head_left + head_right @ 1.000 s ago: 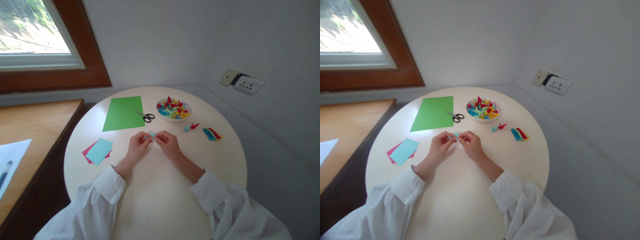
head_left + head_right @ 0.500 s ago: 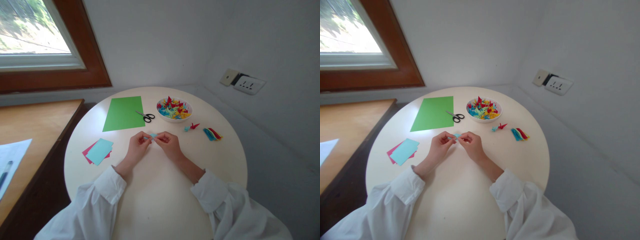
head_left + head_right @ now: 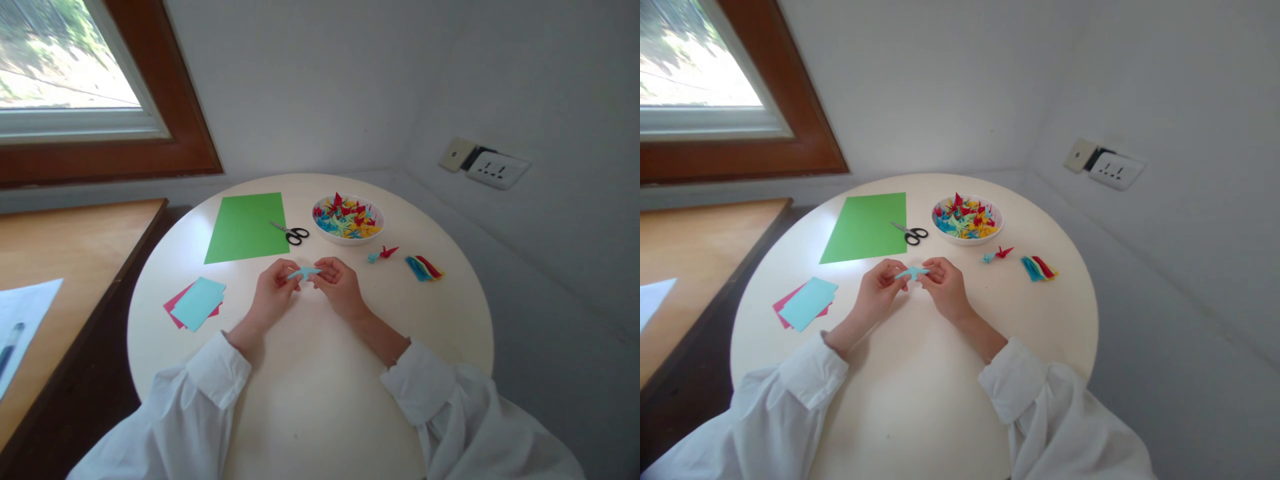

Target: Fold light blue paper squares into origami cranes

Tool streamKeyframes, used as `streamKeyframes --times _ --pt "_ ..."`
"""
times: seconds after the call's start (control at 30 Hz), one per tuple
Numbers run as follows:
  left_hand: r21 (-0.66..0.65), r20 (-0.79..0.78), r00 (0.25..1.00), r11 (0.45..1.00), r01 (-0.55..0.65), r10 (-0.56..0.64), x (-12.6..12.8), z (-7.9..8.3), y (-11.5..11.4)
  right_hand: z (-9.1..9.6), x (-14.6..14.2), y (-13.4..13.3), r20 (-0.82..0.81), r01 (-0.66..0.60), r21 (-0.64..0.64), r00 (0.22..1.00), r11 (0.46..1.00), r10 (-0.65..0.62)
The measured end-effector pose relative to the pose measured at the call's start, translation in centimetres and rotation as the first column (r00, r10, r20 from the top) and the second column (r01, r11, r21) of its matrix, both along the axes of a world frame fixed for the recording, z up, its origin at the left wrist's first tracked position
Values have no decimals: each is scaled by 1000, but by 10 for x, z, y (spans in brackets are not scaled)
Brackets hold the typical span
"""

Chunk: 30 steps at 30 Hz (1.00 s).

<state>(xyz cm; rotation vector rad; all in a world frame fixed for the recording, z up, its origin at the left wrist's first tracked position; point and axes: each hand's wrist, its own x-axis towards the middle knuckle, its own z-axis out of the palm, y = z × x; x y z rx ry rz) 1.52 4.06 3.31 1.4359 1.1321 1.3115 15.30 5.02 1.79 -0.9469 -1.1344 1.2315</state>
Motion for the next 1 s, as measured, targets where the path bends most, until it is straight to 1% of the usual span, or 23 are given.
streamKeyframes --times 0.17,0.27,0.5,0.63,0.7,0.83,0.9,1.0 --pt "8 -49 998 1000 28 -27 -2 0 -1 1 0 1 -2 -17 -2 1000 1000 17" --pt "-19 -37 999 999 29 -29 -2 -1 0 1 1 0 25 -8 -6 1000 1000 8" --pt "-112 90 996 994 3 8 -2 0 1 0 2 -1 150 -5 5 989 1000 4" --pt "-160 160 986 987 -11 37 -2 1 1 2 2 -2 196 -33 8 980 999 31" --pt "-189 208 978 982 18 23 -1 1 1 3 3 -3 224 -32 23 974 999 26" --pt "-230 302 952 966 116 -43 0 1 0 4 3 -4 288 -19 66 958 998 -1" --pt "-237 284 958 965 116 -46 1 2 -1 3 3 -4 304 -27 83 953 996 0" --pt "-237 207 978 969 75 -25 3 4 -1 0 3 -4 330 -49 101 944 994 13"
